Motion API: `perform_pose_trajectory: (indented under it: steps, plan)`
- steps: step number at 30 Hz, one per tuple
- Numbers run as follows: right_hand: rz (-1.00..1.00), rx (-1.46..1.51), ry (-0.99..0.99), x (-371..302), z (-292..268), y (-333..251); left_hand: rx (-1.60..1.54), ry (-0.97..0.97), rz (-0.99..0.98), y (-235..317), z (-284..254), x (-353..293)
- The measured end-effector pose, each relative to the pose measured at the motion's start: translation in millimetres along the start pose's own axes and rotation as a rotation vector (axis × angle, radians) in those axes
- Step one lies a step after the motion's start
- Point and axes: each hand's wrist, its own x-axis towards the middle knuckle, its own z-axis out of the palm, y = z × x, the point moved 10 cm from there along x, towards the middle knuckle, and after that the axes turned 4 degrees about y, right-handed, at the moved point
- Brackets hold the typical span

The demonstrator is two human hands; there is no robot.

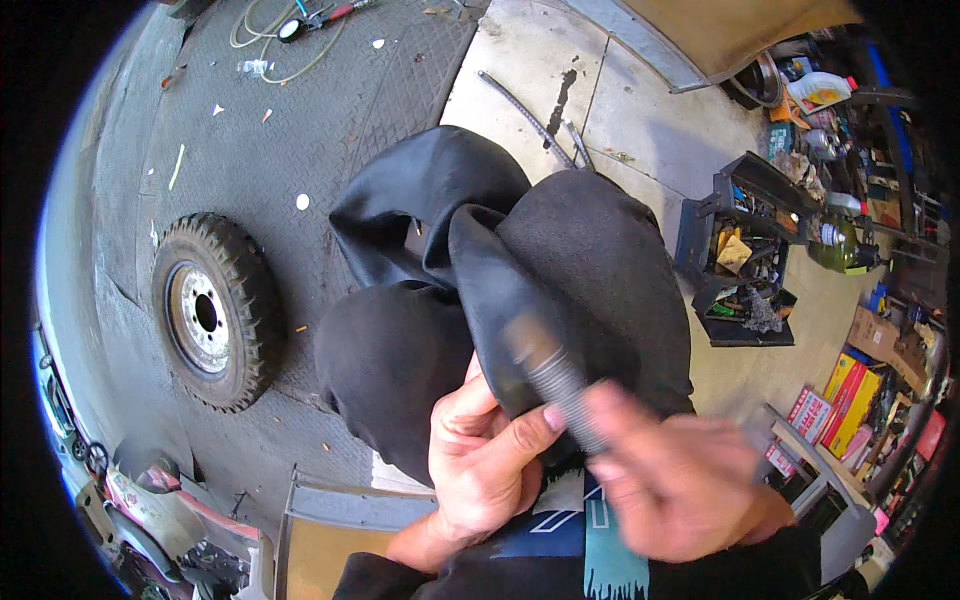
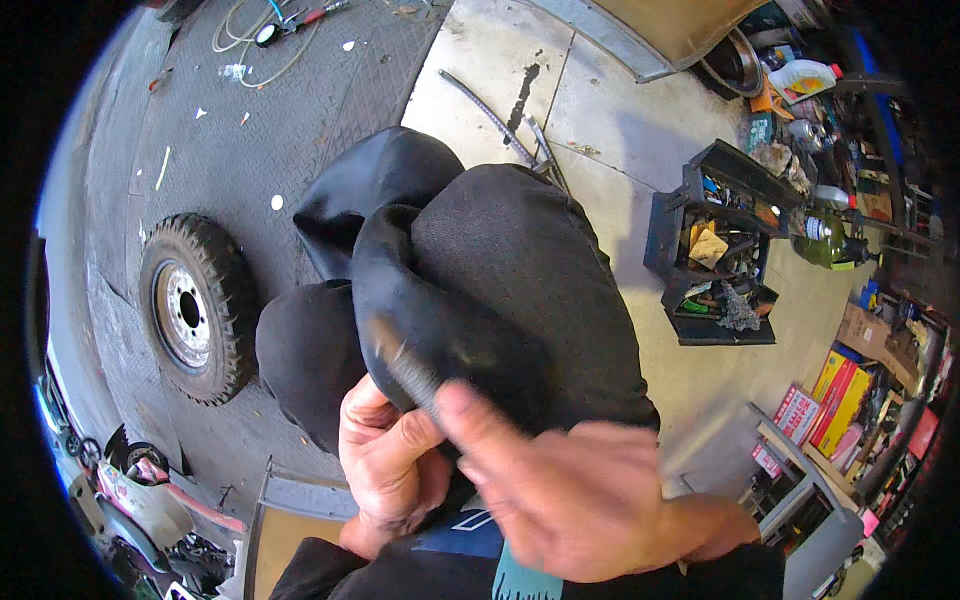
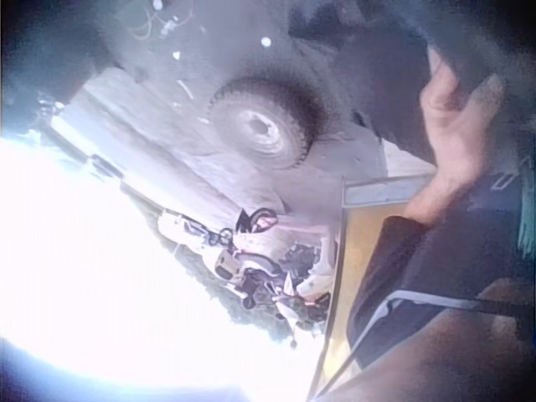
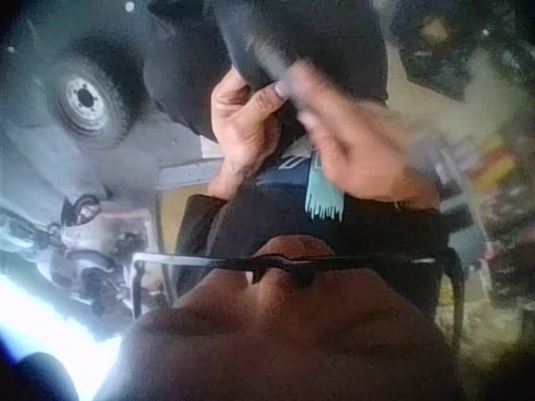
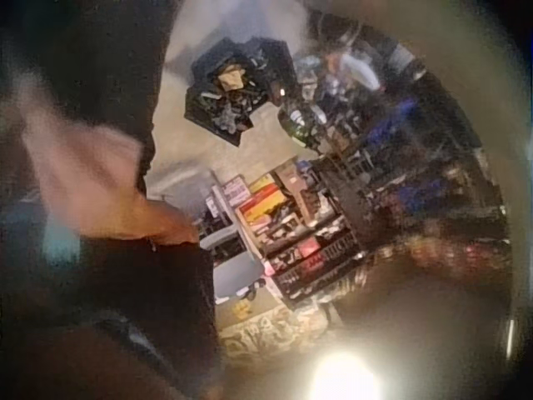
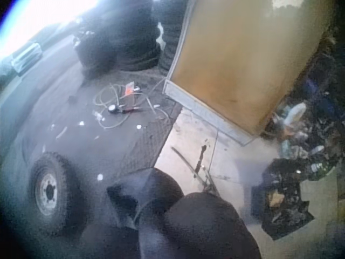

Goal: The person prepares a punctured inner tube by abrading the area around the hole with a rasp, applies vulcanizing glue, and presses a self-adhesive patch over the hole. The person then inflates the tube with an air hose to test the repair.

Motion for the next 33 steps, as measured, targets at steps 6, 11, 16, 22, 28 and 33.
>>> perform_pose_trajectory:
  steps: [6, 11, 16, 22, 28, 33]
  plan:
    - [0.237, 0.019, 0.269, 32.2, -8.8, 49.3, 0.103, 0.015, 0.026, 1.6, 3.8, 2.1]
    - [0.027, 0.02, 0.021, -6.6, 1.4, 9.1, -0.099, -0.182, -0.096, 5.7, 18.4, -1.5]
    - [0.238, -0.115, 0.135, 15.5, -0.9, 41.6, -0.052, -0.155, -0.192, 4.0, 14.0, 1.2]
    - [-0.017, 0.0, -0.022, -0.7, 7.2, 7.7, -0.148, -0.204, -0.182, 4.3, 17.2, 1.8]
    - [0.246, -0.021, 0.189, 9.6, -2.1, 45.0, -0.032, -0.073, -0.166, 2.7, 4.9, 8.1]
    - [0.059, -0.009, 0.035, -1.4, 3.8, 18.8, -0.13, -0.165, -0.169, 2.7, 13.3, 5.8]
